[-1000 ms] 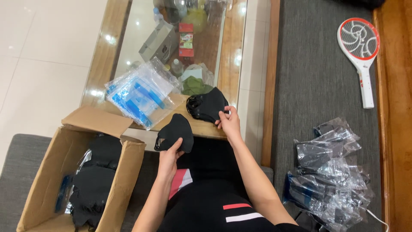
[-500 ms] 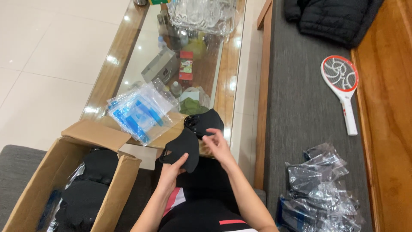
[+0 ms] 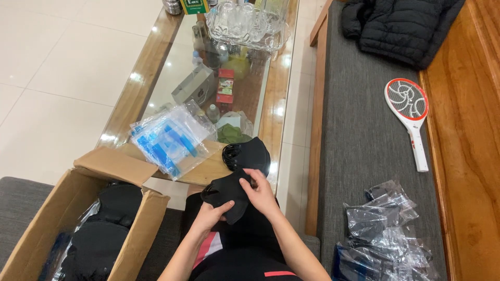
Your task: Packaging individual black face masks into clear plastic bags
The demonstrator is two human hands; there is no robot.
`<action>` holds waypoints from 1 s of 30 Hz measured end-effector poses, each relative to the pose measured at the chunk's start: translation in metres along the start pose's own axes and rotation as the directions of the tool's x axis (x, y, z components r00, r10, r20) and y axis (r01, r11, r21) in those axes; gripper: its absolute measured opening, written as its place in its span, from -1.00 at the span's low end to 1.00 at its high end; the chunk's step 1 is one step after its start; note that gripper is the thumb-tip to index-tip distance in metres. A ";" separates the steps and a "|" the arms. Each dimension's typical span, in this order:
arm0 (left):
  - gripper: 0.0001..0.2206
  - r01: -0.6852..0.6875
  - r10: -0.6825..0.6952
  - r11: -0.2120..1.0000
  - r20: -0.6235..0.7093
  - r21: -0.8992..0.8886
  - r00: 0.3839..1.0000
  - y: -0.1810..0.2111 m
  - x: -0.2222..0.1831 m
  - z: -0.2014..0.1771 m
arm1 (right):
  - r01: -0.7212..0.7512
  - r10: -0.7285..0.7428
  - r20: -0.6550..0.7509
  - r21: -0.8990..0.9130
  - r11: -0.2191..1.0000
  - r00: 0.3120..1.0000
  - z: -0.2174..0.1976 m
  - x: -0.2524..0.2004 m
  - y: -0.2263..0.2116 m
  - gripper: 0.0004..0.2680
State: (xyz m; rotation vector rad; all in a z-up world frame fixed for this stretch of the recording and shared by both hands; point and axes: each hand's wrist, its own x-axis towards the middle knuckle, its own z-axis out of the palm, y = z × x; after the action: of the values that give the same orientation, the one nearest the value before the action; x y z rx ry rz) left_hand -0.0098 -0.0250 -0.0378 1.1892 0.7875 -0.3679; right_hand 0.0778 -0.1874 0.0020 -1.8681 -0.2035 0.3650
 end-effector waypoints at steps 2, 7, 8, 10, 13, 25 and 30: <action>-0.60 -0.042 0.043 0.999 -0.017 0.018 0.999 -0.004 0.003 -0.001 | 0.162 -0.174 -0.046 -0.199 0.967 0.984 0.001 -0.001 -0.002 -0.80; -0.69 -0.127 0.127 0.992 -0.123 0.005 0.984 -0.002 0.003 0.002 | 0.310 -0.321 -0.004 -0.240 0.920 0.947 0.002 -0.006 -0.029 -0.87; -0.69 -0.124 0.124 0.992 -0.122 0.007 0.985 0.008 -0.007 0.005 | 0.307 -0.317 -0.005 -0.239 0.921 0.948 0.006 -0.007 -0.020 -0.87; -0.63 -0.131 0.097 0.966 -0.157 -0.221 0.983 0.031 -0.026 0.013 | 0.157 -0.163 -0.006 -0.214 0.964 0.987 0.014 -0.007 -0.004 -0.84; -0.59 -0.227 0.171 0.945 -0.233 -0.237 0.957 0.008 0.000 0.004 | 0.191 -0.196 -0.004 -0.207 0.959 0.981 0.028 -0.013 0.008 -0.84; -0.64 -0.144 0.099 0.971 -0.229 -0.190 0.968 0.041 -0.026 0.011 | -0.132 0.136 0.024 0.435 0.891 0.990 0.035 0.008 0.056 -0.94; -0.55 -0.152 0.054 0.950 -0.338 -0.272 0.939 0.032 -0.010 -0.003 | -0.004 0.033 -0.181 0.158 0.987 0.983 0.014 0.030 0.066 -0.88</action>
State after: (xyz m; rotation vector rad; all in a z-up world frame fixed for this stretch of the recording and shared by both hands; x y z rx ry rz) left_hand 0.0026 -0.0127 -0.0096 1.0150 1.0238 0.0416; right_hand 0.0984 -0.1865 -0.0689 -1.7364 -0.0309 0.2136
